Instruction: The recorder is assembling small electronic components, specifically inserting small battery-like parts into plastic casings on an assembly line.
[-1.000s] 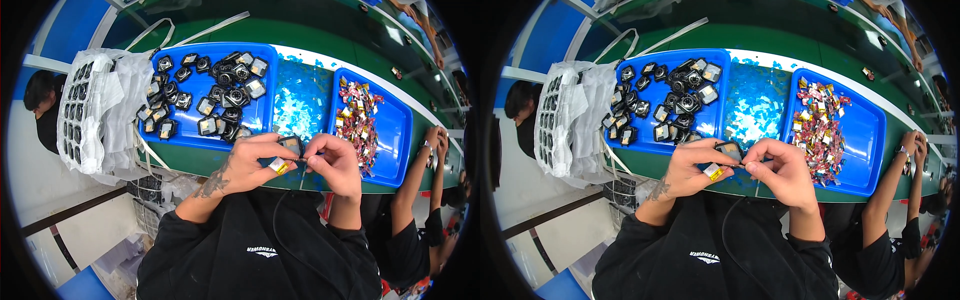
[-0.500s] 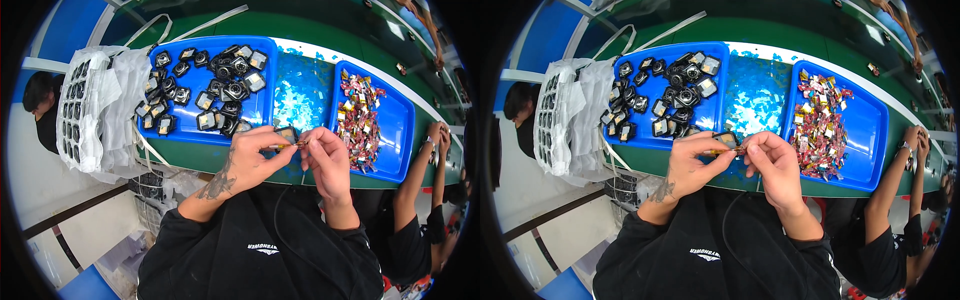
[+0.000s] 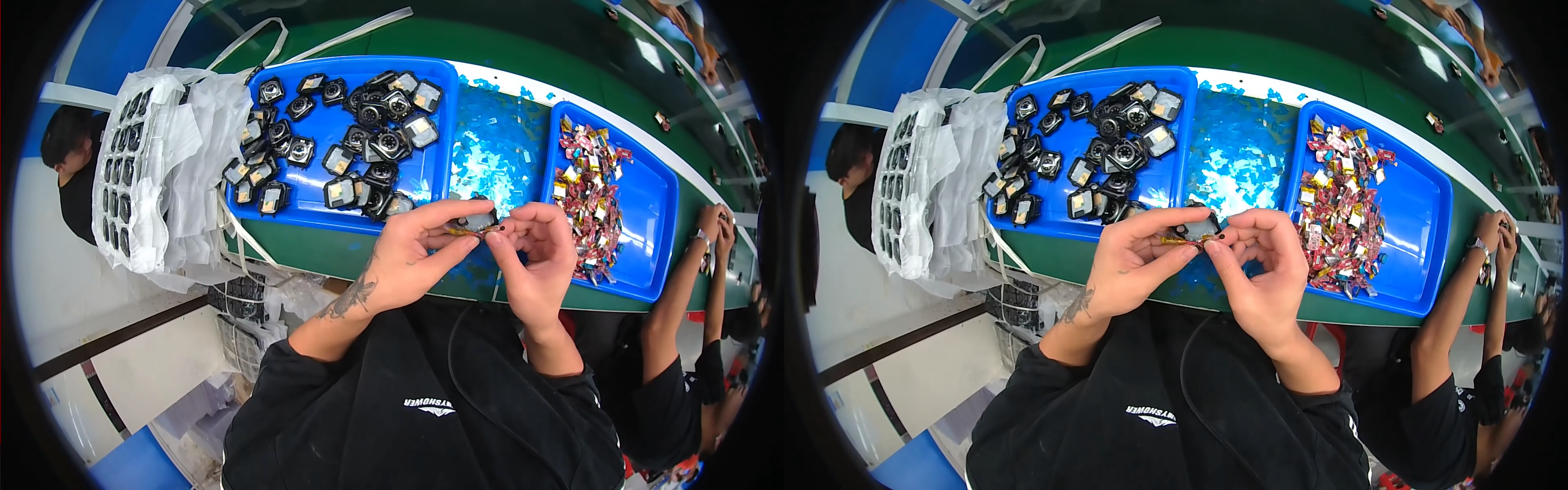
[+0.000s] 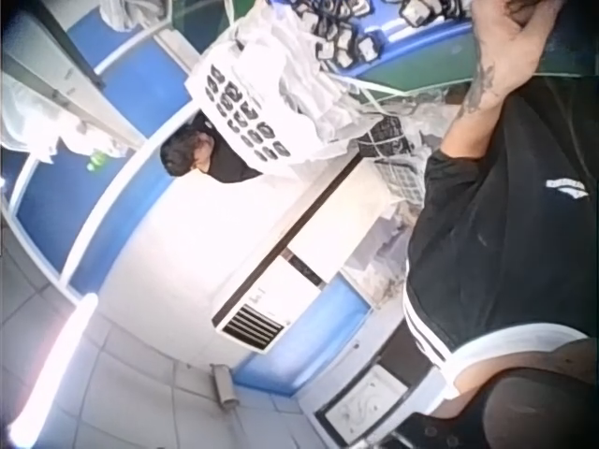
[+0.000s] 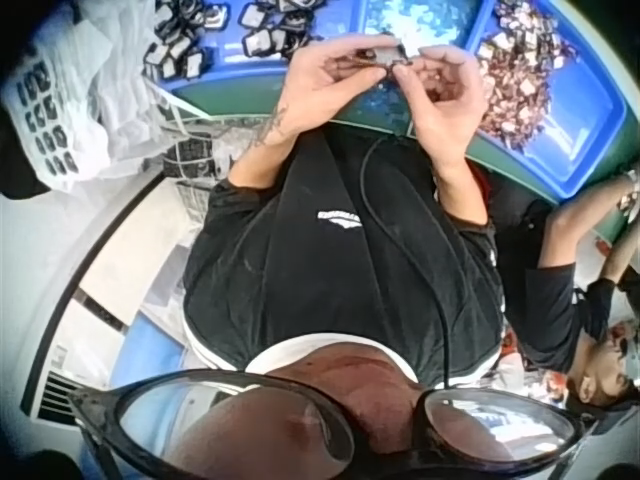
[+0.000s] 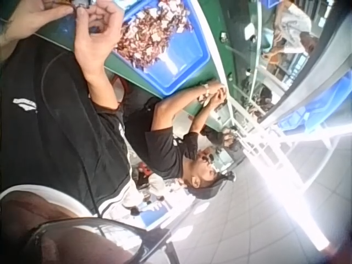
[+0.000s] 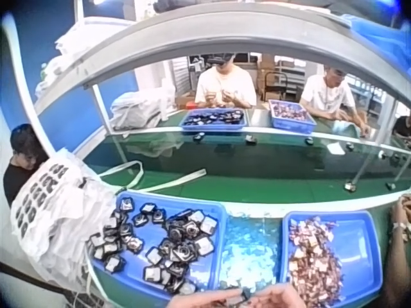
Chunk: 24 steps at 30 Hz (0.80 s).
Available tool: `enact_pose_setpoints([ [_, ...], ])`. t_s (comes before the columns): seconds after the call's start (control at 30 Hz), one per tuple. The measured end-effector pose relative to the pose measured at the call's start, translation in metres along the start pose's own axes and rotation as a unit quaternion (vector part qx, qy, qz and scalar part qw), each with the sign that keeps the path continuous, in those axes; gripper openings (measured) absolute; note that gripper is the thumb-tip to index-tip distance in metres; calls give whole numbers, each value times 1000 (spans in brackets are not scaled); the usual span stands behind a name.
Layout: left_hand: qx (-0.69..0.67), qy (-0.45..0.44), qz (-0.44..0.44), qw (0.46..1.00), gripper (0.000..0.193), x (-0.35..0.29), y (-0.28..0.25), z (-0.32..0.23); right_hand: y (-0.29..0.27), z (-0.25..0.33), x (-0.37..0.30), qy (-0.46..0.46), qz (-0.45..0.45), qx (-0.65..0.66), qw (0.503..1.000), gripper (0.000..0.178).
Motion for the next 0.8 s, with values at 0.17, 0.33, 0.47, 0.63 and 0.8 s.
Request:
enact_pose_setpoints([
  [0.17,-8,-7,0,1000,42,1,1,-3,2,-2,-1,-27,-32,-22,999,28],
  [0.33,12,12,-13,1000,42,1,4,-3,3,-6,-2,-36,-40,-28,998,26],
  [0.47,2,-11,-25,1000,44,1,6,-6,3,-9,-5,-64,-46,-64,995,26],
  [0.63,26,12,-18,999,43,1,9,-2,3,-10,-4,-49,-38,-43,997,31],
  [0.8,-37,10,-10,999,44,3,8,5,7,-6,2,-18,-43,-34,998,42],
])
Point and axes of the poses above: each hand's wrist, its own x-axis towards the middle knuckle, its own y-axis out of the palm, z = x × y, the point moved 1 cm from there along x, towards the middle knuckle, and after that the axes turned 8 degrees about z, right-handed, at the moved point
